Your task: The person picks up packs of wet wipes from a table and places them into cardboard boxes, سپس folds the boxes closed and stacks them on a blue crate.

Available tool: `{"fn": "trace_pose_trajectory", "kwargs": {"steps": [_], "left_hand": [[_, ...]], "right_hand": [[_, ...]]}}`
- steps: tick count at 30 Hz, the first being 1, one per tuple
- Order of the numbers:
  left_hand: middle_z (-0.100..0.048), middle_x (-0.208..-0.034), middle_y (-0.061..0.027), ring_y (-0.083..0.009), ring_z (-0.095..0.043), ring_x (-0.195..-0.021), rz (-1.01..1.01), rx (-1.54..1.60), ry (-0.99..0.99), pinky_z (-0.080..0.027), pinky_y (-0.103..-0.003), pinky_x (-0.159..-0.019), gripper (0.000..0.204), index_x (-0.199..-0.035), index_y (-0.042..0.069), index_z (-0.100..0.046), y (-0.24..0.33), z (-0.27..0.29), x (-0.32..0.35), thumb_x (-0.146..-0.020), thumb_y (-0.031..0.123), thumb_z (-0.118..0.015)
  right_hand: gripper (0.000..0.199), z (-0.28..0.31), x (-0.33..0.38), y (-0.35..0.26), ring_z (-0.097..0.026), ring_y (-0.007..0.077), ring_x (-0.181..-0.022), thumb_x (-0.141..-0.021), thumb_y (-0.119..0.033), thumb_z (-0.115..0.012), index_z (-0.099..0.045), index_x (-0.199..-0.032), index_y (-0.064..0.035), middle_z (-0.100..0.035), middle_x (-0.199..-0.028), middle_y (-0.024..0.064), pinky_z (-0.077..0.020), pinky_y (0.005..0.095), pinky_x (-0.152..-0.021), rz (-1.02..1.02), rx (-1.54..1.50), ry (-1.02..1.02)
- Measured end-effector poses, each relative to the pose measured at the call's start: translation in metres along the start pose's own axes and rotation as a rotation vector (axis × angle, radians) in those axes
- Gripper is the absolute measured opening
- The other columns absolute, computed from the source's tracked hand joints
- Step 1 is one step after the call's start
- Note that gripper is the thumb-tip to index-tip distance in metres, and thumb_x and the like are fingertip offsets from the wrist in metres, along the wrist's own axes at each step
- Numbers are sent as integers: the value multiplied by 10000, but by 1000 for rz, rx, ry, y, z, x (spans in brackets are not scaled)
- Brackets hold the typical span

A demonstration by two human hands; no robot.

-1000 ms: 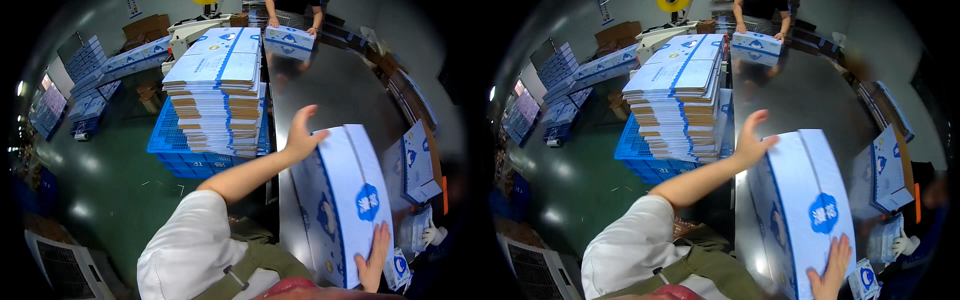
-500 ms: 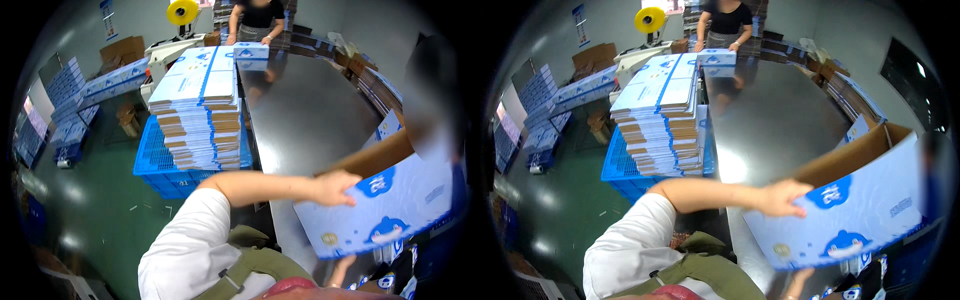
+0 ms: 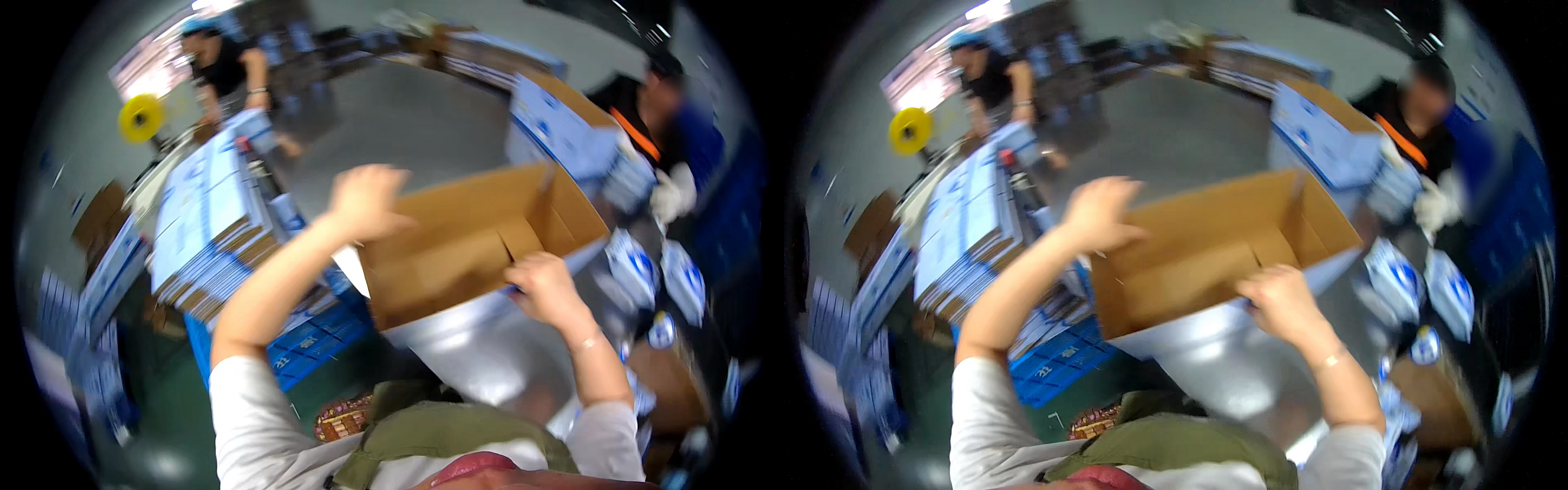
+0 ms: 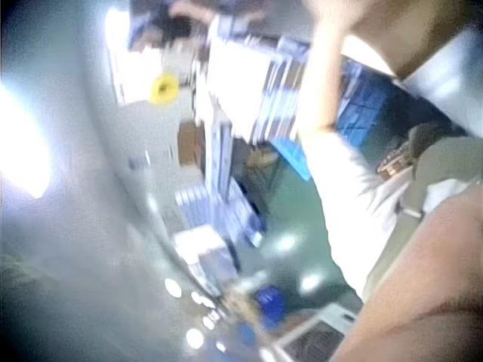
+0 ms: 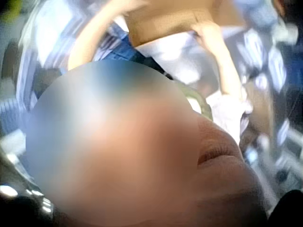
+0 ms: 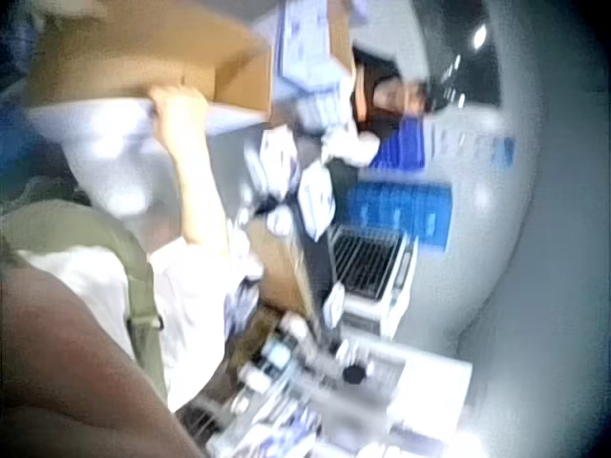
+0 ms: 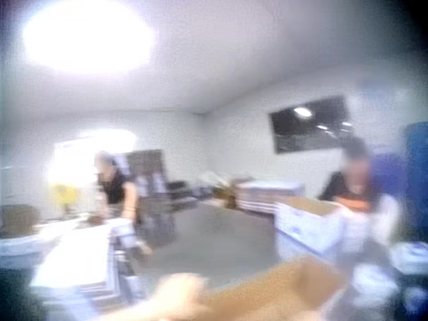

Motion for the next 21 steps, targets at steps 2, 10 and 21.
{"fn": "trace_pose_trajectory", "kwargs": {"steps": [2, 10, 21], "left_hand": [[-677, -969, -226, -348, -657, -945, 401, 72, -653, -524, -433, -767, 486, -923, -18, -680, -92, -98, 39, -785, 447, -707], [-675, -837, -249, -355, -671, -801, 498, 398, -368, -489, -404, -729, 284, -967, -59, -671, -119, -125, 19, -805, 172, -703], [-705, -847, -153, -222, -658, -758, 471, 619, -263, -493, -335, -713, 239, -1007, -74, -650, -155, -152, 17, -808, 57, -656]], "right_hand": [[241, -10, 24, -5, -654, 280, -857, -583, -67, -711, -678, -820, -91, -679, -841, 82, -532, 408, -852, 78, 58, 428], [901, -169, 43, 39, -127, 369, -1450, -734, -216, -731, -254, -1487, -86, -140, -1552, 224, -138, 500, -1177, -437, -184, 185], [967, -158, 68, 87, -134, 360, -1449, -722, -113, -752, -178, -1498, -61, -108, -1569, 192, -165, 457, -1185, -606, -288, 300]]}}
Point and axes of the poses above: each hand's wrist, its own x-axis away from the middle knuckle, its own z-axis out of the back of the hand, y = z × x, the point moved 10 cm from there along -x, towards the middle knuckle
